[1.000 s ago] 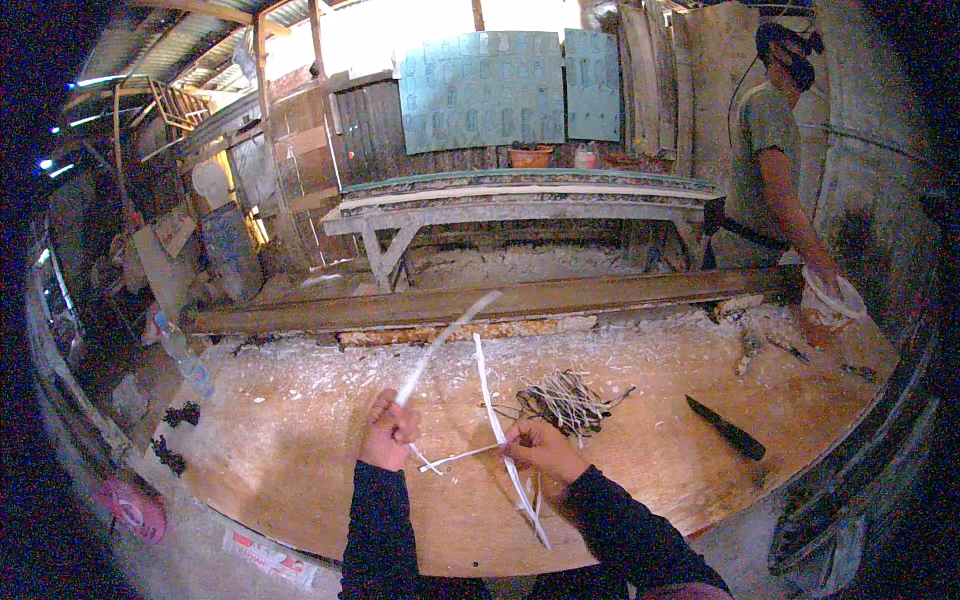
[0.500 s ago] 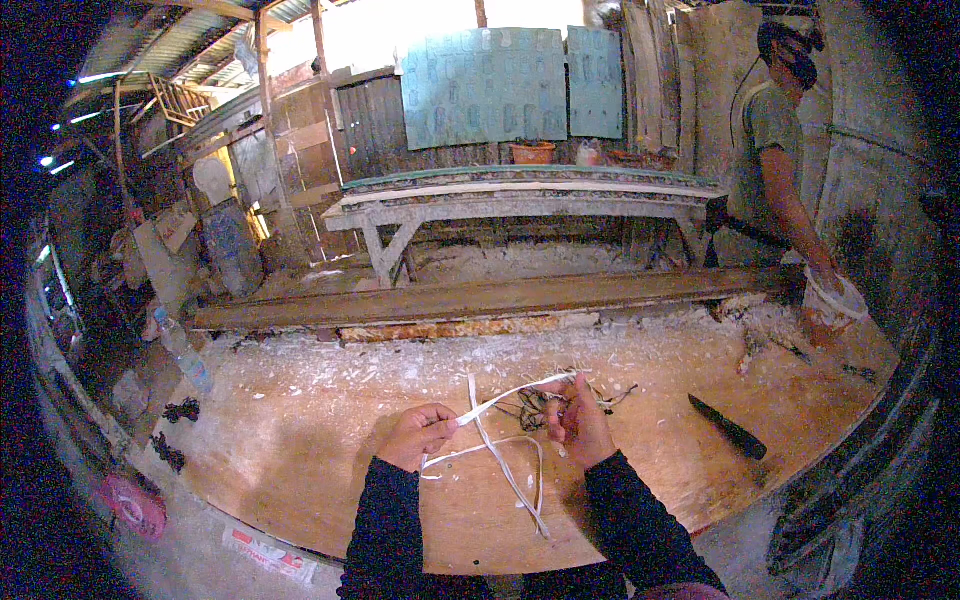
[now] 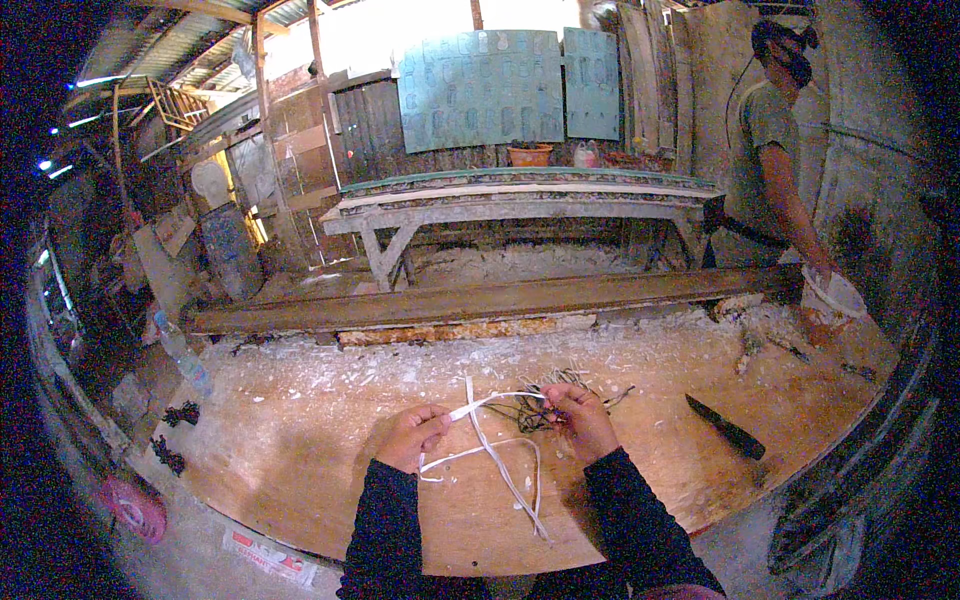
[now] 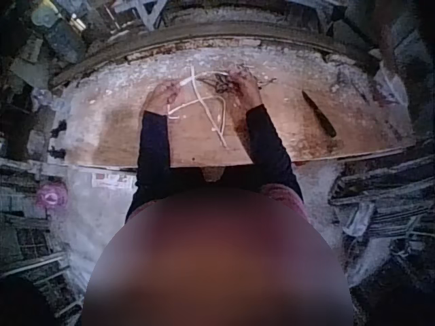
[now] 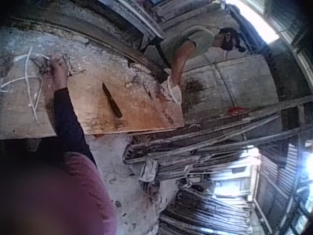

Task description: The person repeatedly picks up white plastic strips, folds and tears them into smaller pieces, and places them on a wooden workbench. A coworker in the background applies a white substance to a long board using a brush and bucket.

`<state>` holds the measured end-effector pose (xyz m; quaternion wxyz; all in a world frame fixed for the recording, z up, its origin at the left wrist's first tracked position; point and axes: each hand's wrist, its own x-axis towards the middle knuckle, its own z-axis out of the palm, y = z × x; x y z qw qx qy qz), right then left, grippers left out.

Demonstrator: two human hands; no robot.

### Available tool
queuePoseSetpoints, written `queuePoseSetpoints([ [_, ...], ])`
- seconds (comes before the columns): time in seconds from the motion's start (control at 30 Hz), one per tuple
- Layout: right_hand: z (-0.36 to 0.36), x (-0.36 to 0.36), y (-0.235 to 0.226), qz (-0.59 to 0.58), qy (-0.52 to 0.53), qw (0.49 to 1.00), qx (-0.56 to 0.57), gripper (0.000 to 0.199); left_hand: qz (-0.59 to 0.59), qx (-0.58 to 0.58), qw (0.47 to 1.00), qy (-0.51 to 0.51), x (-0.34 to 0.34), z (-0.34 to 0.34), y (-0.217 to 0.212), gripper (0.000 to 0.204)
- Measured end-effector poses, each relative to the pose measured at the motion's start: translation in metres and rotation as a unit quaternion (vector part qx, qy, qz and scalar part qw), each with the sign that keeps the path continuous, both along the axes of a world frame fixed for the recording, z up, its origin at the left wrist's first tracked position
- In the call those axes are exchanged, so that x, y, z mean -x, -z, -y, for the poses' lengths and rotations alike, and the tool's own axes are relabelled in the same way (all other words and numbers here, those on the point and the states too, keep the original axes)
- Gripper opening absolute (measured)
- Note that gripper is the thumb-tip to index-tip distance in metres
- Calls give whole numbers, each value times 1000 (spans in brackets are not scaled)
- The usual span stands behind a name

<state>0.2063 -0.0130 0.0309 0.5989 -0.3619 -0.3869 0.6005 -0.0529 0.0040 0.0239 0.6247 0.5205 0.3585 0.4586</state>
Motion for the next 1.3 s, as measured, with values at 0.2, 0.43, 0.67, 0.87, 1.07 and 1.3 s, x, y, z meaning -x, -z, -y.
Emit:
queuePoseSetpoints([
  [0.2, -4, -5, 19, 218, -85, 967, -100, 19, 126, -34, 985, -115, 3, 1, -11, 27],
  [0.43, -4, 6, 37, 218, -279, 933, -73, 18, 148, -49, 968, -195, 6, -1, -12, 27],
  [0.67, 7, -15, 2, 88, -224, 961, -134, 16, -164, -134, 957, -197, 2, 1, -20, 19],
  [0.87, 3, -30, -9, -185, -91, 975, -87, 18, -296, -152, 940, -73, -3, -2, -4, 16],
  [1.07, -2, -40, -8, -269, 16, 959, -81, 19, -271, -135, 953, 1, -8, -8, 13, 16],
  [1.3, -7, -58, -4, -330, 55, 940, -70, 18, -230, -83, 967, 71, -9, -12, 26, 17],
])
